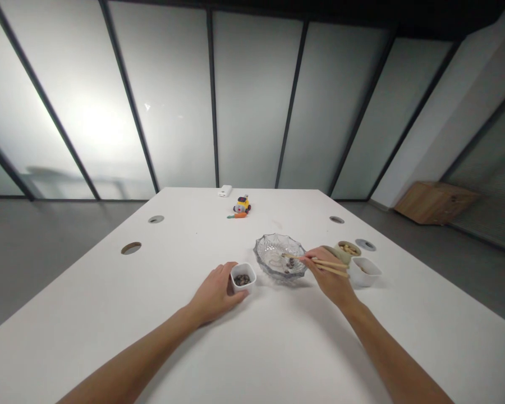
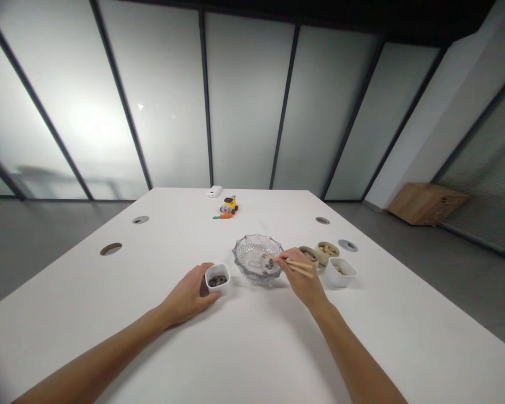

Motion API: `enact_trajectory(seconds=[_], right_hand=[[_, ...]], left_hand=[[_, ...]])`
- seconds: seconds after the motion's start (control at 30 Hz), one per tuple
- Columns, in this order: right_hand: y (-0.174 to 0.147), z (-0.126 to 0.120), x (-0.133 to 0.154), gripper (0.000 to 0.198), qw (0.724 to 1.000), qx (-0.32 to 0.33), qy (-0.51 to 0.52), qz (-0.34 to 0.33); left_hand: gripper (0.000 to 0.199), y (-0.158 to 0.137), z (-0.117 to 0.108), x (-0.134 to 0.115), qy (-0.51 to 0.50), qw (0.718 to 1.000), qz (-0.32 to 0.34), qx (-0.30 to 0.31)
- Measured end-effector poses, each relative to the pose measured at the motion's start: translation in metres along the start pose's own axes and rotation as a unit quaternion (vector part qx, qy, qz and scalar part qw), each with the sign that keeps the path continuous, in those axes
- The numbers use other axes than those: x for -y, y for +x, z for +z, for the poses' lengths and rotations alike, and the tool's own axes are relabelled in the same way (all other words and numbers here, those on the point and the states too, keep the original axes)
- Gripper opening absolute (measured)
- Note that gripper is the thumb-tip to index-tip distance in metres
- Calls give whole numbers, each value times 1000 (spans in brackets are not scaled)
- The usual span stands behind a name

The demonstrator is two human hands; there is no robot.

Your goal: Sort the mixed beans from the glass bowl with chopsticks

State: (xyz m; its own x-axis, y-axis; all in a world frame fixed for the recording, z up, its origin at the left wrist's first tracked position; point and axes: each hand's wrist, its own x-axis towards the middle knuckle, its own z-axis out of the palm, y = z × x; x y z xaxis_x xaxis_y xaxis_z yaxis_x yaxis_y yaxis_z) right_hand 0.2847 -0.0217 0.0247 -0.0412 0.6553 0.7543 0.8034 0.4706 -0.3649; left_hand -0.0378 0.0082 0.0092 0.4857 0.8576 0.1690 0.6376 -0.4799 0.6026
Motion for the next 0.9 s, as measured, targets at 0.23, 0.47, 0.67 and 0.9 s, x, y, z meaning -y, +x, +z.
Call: enact_trajectory(seconds=[0.23,0.47,0.67,0.9], right_hand=[[-1,-1,-2,35,1000,11,7,-17],[3,-4,14,34,996,-64,41,44],[3,2,59,26,980,-55,174,75],[9,-17,37,36,999,-24,46,10]], left_hand=[[46,-1,-1,-1,1,1000,-2,-2],[45,0,0,0,0,1000,0,-6],[45,0,-1,-2,-6,1000,5,-4],[46,0,0,0,2,1000,-2,-6]])
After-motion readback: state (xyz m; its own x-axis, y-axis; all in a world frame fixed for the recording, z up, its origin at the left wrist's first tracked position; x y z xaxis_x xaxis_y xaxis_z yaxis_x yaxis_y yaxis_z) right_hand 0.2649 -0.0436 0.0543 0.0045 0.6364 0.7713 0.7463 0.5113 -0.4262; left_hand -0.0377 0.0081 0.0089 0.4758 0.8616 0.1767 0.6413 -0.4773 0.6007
